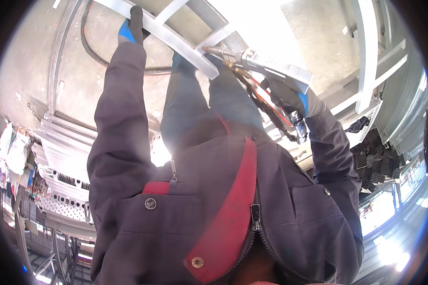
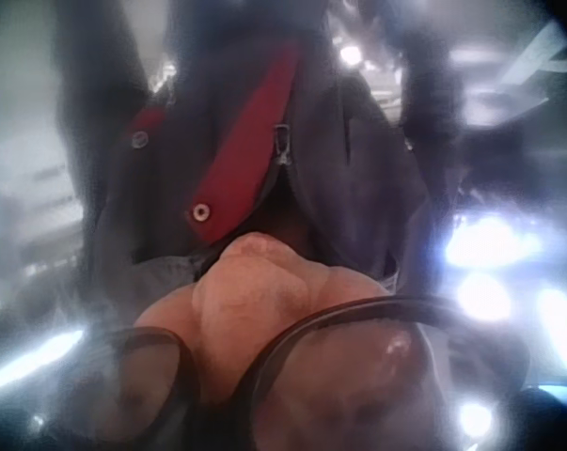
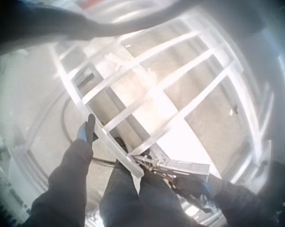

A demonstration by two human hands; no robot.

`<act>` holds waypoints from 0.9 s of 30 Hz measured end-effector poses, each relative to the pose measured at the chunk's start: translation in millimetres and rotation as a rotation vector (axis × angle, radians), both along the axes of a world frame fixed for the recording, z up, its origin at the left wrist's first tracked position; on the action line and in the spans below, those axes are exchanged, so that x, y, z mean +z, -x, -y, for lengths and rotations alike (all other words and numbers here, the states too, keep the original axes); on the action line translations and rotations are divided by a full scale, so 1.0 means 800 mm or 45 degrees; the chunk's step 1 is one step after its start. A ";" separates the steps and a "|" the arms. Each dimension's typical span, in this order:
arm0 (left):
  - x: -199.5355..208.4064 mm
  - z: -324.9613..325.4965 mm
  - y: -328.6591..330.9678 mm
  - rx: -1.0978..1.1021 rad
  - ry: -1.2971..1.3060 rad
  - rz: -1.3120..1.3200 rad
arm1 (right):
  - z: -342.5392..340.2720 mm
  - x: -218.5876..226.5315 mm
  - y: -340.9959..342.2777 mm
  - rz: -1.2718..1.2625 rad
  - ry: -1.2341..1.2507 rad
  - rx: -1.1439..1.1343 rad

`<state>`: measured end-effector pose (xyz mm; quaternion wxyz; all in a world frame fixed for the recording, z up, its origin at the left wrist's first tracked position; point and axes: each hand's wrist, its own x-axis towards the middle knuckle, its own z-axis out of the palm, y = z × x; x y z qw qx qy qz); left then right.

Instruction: The person welds a metal frame using a handheld welding torch, repeatedly repositioning the frame to access different joints. The person also picks up and places metal bars on the floor during the process.

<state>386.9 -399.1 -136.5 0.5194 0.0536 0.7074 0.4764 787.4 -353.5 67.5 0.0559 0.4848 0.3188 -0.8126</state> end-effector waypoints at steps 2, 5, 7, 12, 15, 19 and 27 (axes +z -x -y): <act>0.003 0.001 -0.002 -0.033 0.022 0.012 | 0.000 -0.010 -0.007 0.007 -0.146 0.145; 0.007 0.003 -0.009 0.029 0.011 0.010 | 0.001 -0.025 -0.011 -0.178 -0.557 0.289; 0.008 0.000 -0.011 0.043 0.001 0.012 | -0.002 -0.029 -0.014 -0.275 -0.816 0.427; 0.005 0.001 -0.005 -0.020 -0.006 0.052 | -0.012 -0.032 -0.016 -0.218 -0.602 0.550; 0.000 0.005 -0.004 -0.068 0.059 -0.058 | -0.012 -0.040 -0.012 -0.393 -1.212 0.810; -0.007 0.002 0.000 -0.143 0.151 -0.225 | -0.008 -0.046 -0.012 -0.366 -0.953 0.601; -0.001 0.005 -0.005 -0.130 0.065 -0.183 | -0.009 -0.051 -0.010 -0.371 -0.932 0.628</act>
